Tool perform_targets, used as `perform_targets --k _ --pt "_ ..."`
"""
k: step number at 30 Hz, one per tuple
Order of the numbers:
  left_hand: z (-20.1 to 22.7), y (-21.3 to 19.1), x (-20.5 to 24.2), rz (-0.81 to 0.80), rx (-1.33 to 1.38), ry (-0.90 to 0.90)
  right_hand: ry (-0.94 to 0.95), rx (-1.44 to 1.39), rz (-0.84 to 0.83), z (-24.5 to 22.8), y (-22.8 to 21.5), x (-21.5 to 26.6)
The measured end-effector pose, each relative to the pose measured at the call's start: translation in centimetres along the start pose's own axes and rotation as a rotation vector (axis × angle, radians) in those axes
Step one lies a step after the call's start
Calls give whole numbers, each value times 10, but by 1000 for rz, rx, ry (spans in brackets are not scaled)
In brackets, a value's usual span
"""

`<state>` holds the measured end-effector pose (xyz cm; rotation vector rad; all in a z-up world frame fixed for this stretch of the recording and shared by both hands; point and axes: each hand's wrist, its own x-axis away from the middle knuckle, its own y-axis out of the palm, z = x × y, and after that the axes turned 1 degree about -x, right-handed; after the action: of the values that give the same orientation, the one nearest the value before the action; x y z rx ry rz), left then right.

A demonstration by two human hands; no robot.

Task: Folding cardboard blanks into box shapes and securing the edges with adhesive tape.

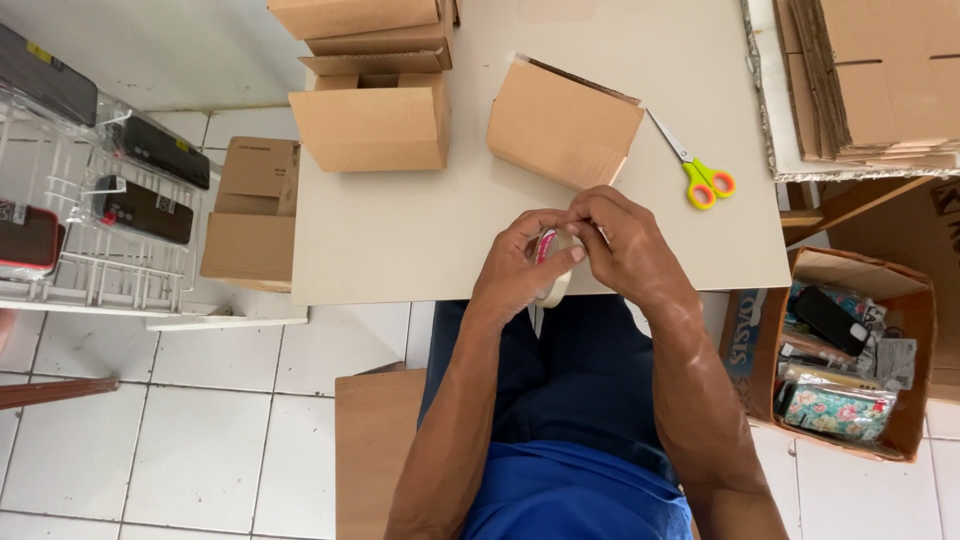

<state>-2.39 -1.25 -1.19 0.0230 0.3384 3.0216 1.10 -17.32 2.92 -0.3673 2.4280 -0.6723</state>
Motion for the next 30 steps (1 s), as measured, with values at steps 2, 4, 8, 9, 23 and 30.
perform_targets --k 2,4,8,9,23,30 --pt "-2 1 -2 3 -25 13 39 -10 24 7 2 6" --pt "-4 1 -2 7 -47 26 77 -19 47 8 -2 7" --pt "-7 3 2 6 -88 20 18 50 31 -2 -21 2" --pt "-6 3 0 2 -93 23 -13 37 -10 -4 -25 -2" --pt "-2 4 -1 -7 -80 2 -106 121 28 26 7 16" --pt "12 10 2 35 -147 19 -94 132 72 25 11 19"
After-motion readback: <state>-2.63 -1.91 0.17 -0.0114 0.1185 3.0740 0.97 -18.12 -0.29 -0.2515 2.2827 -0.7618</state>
